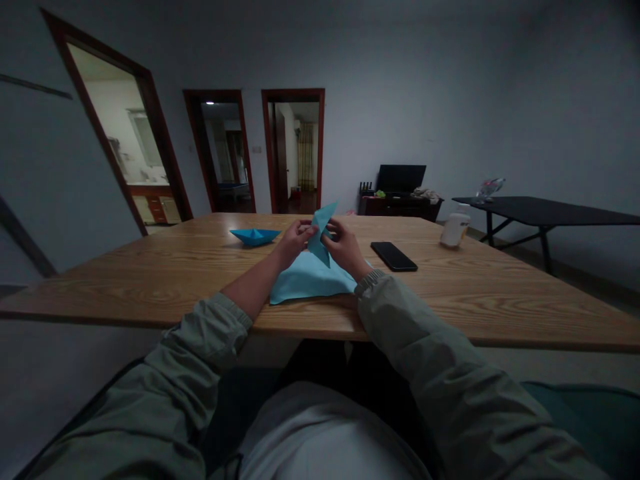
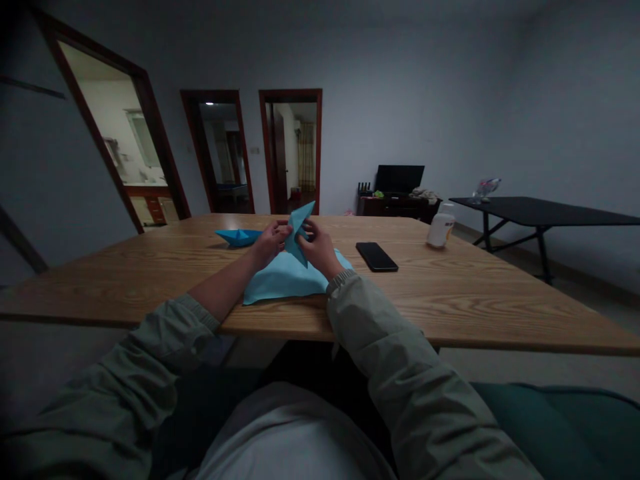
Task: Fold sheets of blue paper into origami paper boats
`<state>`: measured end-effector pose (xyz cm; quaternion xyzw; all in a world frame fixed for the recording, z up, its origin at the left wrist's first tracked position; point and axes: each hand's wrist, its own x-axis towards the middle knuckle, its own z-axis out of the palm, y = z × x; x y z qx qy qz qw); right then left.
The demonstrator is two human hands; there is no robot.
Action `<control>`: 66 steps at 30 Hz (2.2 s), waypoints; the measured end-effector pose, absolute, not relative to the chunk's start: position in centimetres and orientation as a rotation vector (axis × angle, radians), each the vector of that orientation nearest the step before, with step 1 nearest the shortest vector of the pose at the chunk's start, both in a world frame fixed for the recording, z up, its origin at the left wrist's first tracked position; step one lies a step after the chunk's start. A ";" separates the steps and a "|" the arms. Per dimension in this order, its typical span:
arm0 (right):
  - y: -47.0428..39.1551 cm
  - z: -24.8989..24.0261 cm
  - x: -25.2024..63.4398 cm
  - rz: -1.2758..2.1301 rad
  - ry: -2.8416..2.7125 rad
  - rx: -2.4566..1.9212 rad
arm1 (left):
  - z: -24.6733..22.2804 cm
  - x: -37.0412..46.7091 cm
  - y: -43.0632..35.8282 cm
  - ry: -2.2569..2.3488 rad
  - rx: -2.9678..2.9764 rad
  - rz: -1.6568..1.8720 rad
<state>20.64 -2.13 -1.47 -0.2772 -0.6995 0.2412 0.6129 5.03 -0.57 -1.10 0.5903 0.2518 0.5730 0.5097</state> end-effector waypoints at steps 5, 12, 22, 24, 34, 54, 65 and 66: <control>-2.3 -1.3 20.6 0.517 -1.670 -0.629 | -1.0 5.0 -0.6 0.621 1.471 1.423; -2.0 -1.4 20.8 0.569 -1.637 -0.671 | -0.7 4.9 -0.4 0.602 1.523 1.506; -2.0 -1.2 21.3 0.699 -1.754 -0.780 | -0.2 4.3 -0.1 0.531 1.421 1.587; -1.9 -1.2 21.7 0.653 -1.818 -0.786 | 0.0 3.9 -0.4 0.508 1.408 1.538; -0.2 -1.0 24.1 0.593 -1.676 -0.864 | 0.5 2.5 0.4 0.680 1.431 1.662; -0.7 -1.0 23.5 0.881 -1.491 -0.735 | 0.2 3.3 -1.1 0.717 1.597 1.378; -0.8 -1.1 23.8 0.844 -1.606 -0.709 | -0.2 2.7 -0.4 0.706 1.718 1.261; -0.7 -1.2 23.9 0.840 -1.611 -0.710 | -0.2 2.7 -0.3 0.729 1.727 1.260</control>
